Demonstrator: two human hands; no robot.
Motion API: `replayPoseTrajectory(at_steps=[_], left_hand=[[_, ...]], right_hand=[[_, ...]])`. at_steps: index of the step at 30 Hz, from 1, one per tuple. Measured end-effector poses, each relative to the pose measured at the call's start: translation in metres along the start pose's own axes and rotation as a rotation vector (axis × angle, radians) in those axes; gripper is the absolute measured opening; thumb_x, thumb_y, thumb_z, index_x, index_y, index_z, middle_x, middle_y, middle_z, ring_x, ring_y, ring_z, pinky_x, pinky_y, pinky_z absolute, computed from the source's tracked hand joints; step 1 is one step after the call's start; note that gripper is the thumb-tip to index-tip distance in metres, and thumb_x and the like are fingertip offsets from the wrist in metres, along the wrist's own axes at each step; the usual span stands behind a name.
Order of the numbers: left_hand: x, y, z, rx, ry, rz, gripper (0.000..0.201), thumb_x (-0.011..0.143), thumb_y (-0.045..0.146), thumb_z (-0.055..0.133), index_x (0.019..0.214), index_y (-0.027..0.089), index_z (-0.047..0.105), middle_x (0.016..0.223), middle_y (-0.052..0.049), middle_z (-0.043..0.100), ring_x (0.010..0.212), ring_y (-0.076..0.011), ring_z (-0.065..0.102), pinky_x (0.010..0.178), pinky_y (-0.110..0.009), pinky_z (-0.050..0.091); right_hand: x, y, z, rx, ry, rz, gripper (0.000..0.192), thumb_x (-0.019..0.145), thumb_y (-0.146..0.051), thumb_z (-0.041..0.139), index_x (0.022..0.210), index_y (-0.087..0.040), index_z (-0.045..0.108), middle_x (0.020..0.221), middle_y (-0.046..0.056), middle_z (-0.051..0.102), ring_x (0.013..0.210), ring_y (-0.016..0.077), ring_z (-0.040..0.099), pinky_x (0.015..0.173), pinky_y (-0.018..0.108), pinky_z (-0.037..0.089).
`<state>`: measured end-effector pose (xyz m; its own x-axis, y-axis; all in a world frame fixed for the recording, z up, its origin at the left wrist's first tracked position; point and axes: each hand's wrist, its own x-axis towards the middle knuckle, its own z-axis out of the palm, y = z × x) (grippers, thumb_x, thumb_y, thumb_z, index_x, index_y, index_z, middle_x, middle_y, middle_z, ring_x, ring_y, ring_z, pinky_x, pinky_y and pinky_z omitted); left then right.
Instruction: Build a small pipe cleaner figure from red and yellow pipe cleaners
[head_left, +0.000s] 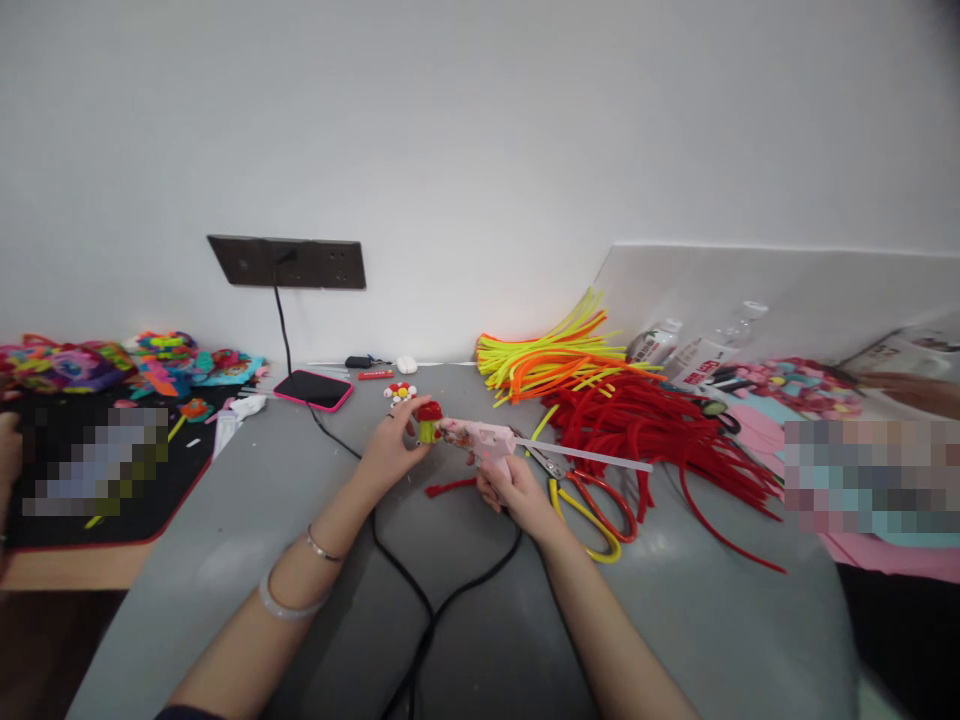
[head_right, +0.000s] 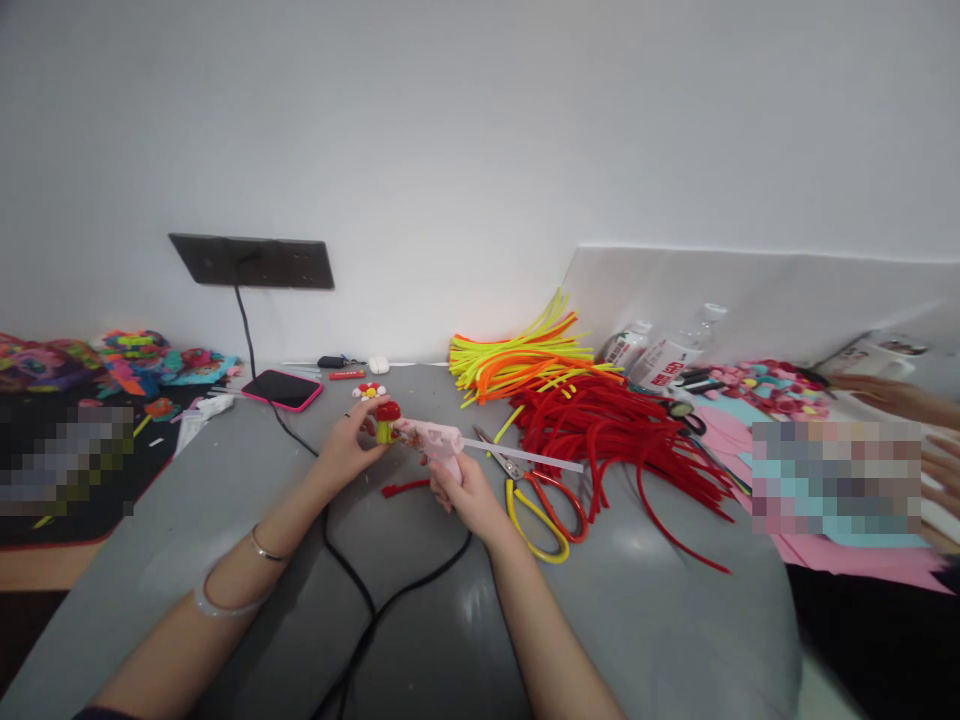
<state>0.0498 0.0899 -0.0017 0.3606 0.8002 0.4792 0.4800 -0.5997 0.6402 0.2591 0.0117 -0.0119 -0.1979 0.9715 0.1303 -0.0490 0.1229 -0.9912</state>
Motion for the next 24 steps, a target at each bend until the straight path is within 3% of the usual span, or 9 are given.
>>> replayPoseTrajectory(at_steps=[3,12,18,24], left_hand=[[0.0000,0.0010,-0.0005,-0.004,0.007,0.003,0.057,0.076,0.016,0.064,0.130,0.025,0.048,0.124,-0.006,0.059,0.070,-0.0114,0.053,0.072,-0.028,0.049],[0.0001,0.0017,-0.0005,-0.009,0.003,-0.004,0.057,0.075,0.016,0.063,0.130,0.026,0.048,0.121,-0.006,0.059,0.070,-0.0116,0.053,0.073,-0.029,0.049],[0.0004,0.0006,-0.0006,0.014,0.011,0.003,0.056,0.075,0.016,0.064,0.128,0.025,0.049,0.121,-0.006,0.059,0.070,-0.0121,0.053,0.073,-0.030,0.049],[0.0006,-0.0016,-0.0020,0.070,0.069,-0.007,0.053,0.075,0.014,0.066,0.125,0.024,0.050,0.123,-0.007,0.060,0.084,-0.0172,0.060,0.080,-0.033,0.050]], right_hand=[[-0.0001,0.0002,0.0003,-0.005,0.003,0.018,0.043,0.086,-0.059,0.053,0.091,-0.016,0.055,0.053,-0.007,0.041,0.039,0.0075,0.035,0.038,0.022,0.029],[0.0003,-0.0027,0.0018,0.001,0.008,0.033,0.045,0.084,-0.062,0.053,0.078,-0.018,0.050,0.050,-0.008,0.038,0.037,0.0068,0.033,0.037,0.021,0.026],[0.0005,-0.0013,0.0024,-0.038,0.030,0.037,0.045,0.084,-0.062,0.052,0.083,-0.017,0.053,0.050,-0.008,0.039,0.038,0.0079,0.034,0.038,0.022,0.027],[-0.0044,-0.0065,0.0022,-0.202,0.189,-0.103,0.034,0.080,-0.052,0.064,0.095,-0.021,0.063,0.068,0.005,0.060,0.065,0.0224,0.056,0.051,0.028,0.040]])
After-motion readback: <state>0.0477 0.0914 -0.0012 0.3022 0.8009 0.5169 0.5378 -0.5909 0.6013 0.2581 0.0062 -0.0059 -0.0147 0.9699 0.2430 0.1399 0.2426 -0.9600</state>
